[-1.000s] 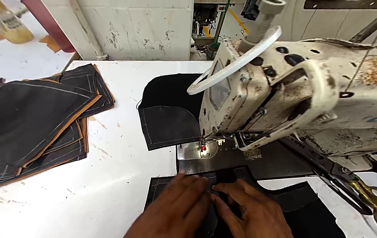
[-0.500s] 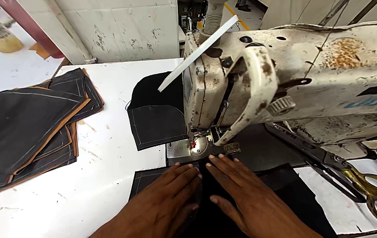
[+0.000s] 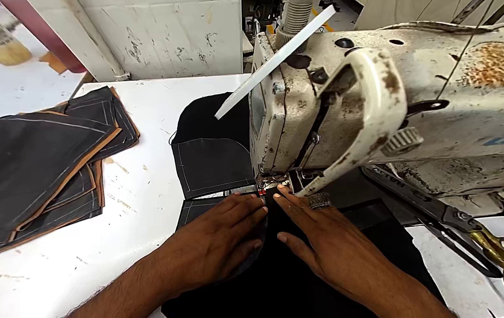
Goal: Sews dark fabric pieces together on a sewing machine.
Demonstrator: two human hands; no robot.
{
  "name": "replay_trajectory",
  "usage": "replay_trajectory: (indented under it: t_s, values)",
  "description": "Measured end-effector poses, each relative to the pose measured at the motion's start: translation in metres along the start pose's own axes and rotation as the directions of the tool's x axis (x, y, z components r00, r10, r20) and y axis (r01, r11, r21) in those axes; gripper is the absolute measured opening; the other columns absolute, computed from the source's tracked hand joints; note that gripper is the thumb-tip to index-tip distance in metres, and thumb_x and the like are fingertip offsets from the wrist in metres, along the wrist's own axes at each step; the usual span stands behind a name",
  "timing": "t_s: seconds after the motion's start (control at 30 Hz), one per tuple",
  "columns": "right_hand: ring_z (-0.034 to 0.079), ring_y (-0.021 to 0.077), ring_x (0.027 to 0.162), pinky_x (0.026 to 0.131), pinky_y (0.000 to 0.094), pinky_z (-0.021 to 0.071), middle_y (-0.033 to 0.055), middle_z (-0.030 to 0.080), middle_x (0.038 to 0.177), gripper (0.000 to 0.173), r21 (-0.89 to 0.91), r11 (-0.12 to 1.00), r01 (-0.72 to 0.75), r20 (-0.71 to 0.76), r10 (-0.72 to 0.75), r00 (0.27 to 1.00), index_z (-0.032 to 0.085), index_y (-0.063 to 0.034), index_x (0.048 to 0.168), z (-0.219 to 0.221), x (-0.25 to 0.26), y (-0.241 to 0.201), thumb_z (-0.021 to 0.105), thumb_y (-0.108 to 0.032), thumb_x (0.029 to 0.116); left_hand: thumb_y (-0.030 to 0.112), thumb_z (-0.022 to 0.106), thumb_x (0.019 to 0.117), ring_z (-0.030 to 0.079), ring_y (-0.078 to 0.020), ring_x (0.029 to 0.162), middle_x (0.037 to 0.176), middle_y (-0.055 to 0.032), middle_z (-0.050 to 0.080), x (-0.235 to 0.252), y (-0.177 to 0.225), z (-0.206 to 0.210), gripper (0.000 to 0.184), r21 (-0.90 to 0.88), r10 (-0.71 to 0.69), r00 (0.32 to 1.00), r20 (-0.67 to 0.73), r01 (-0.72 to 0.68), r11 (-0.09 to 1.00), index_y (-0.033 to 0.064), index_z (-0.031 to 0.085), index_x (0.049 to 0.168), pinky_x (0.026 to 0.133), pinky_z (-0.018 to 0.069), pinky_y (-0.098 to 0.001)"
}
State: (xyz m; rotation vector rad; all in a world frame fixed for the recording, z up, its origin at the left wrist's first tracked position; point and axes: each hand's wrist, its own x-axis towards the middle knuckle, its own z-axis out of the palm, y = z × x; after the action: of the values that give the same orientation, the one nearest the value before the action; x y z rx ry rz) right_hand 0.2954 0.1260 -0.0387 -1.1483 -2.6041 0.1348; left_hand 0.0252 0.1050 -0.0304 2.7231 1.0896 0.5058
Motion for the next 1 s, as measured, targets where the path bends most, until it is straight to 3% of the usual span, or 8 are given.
replay_trajectory:
  t_s: [0.63, 1.0]
  values:
    - [0.035, 0.0133, 0.152, 0.126, 0.0397, 0.0283, 0.0011, 0.049, 0.159, 0.064, 0.006, 1.0, 0.014, 0.011, -0.014, 1.0, 0.054, -0.0177, 0.151, -0.002, 0.006, 0.004, 0.03, -0.058, 0.1076, 0.041, 0.043, 0.1085, 0.045, -0.0172, 0.144, 0.146, -0.0076, 0.057, 0.002, -0.003, -0.003, 0.049, -0.002, -0.009, 1.0, -0.025, 0.009, 1.0, 0.0107, 0.06, 0.143, 0.121, 0.0345, -0.0318]
    - [0.038, 0.0164, 0.151, 0.125, 0.0378, 0.0298, 0.0038, 0.057, 0.151, 0.064, -0.012, 1.0, 0.028, -0.019, -0.028, 0.999, 0.058, -0.0143, 0.147, -0.003, 0.017, 0.011, 0.032, -0.057, 0.1074, 0.041, 0.044, 0.1077, 0.046, -0.0143, 0.142, 0.144, -0.0057, 0.058, 0.009, -0.011, -0.004, 0.048, -0.007, -0.027, 0.999, -0.045, 0.027, 1.0, 0.0113, 0.062, 0.141, 0.122, 0.0332, -0.0321]
